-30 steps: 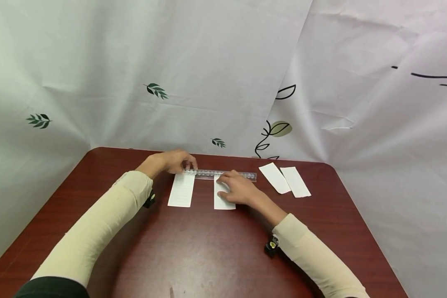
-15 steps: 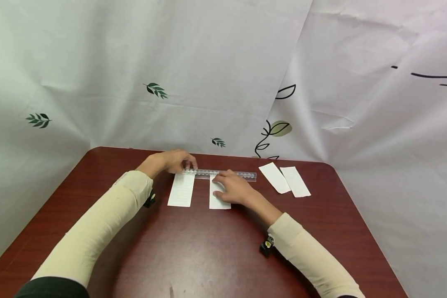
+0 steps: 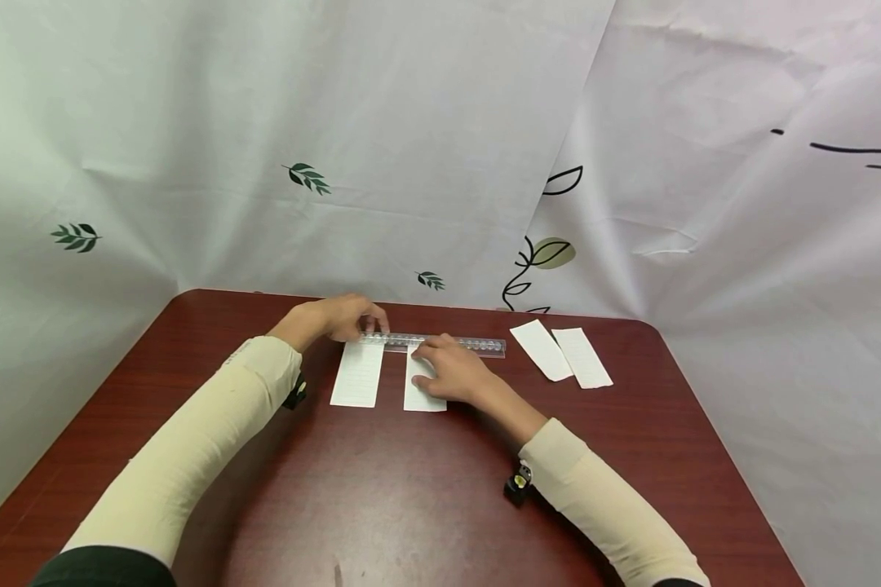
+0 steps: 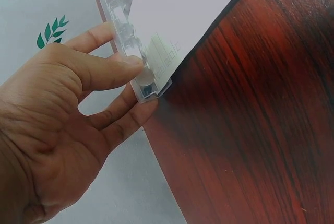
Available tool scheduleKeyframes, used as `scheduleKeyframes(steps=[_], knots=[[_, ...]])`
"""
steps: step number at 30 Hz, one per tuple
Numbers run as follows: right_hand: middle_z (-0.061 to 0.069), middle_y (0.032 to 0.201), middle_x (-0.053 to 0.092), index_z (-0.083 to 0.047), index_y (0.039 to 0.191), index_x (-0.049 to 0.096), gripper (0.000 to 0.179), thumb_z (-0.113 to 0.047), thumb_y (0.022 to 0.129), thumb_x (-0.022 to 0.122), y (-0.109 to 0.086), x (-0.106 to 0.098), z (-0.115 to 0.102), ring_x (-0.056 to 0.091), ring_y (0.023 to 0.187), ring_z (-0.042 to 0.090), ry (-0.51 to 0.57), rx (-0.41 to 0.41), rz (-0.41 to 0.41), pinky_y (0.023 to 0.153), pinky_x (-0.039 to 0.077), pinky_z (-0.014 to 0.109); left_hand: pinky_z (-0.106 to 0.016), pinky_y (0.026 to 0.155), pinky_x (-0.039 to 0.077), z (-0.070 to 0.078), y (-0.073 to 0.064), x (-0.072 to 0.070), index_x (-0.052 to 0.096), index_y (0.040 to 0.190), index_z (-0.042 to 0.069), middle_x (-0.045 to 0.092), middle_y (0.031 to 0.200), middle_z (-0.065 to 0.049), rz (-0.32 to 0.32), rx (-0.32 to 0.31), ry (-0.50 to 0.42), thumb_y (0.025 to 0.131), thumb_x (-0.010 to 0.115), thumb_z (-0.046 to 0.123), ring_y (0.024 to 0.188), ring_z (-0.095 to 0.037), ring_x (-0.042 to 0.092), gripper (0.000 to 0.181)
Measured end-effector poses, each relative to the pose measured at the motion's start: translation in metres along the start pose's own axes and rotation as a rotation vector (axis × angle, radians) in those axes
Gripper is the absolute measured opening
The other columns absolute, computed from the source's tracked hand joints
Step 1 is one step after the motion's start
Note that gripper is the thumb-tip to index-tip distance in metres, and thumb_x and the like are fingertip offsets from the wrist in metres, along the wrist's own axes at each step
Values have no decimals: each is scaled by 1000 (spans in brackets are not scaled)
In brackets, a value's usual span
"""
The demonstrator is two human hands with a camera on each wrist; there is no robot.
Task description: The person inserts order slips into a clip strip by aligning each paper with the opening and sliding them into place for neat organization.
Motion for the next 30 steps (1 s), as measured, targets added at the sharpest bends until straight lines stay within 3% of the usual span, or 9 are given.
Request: scheduleKeyframes(steps=[13,20,30], knots=[[4,148,72,-19,141,78,51,-48,99,77,8,3,-11,63,138,27,-11,-1,8,110,60,50,-31,78,45,-1,3,0,78,129,14,68,105,-8,10,24,10,81,54,-22,94,-19,57,65],[2,147,73,-20,140,79,49,-48,100,76,13,5,-17,65,133,24,-53,-16,2,106,62,46,-29,73,45,-1,1,0,77,131,12,68,107,-9,-1,23,-9,82,53,-22,93,-21,57,64],[-4,149,71,-25,142,78,50,-51,100,74,19,9,-20,64,135,20,-68,-3,-15,100,64,48,-31,83,49,-1,0,-2,80,130,11,71,107,-7,31,49,12,81,54,-21,96,-19,61,64]])
Point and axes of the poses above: each hand's wrist, its own y-axis towards the middle knuckle, its own x-axis out of the palm, z = x × y, the point moved 7 cm from there along y, towards the middle knuckle
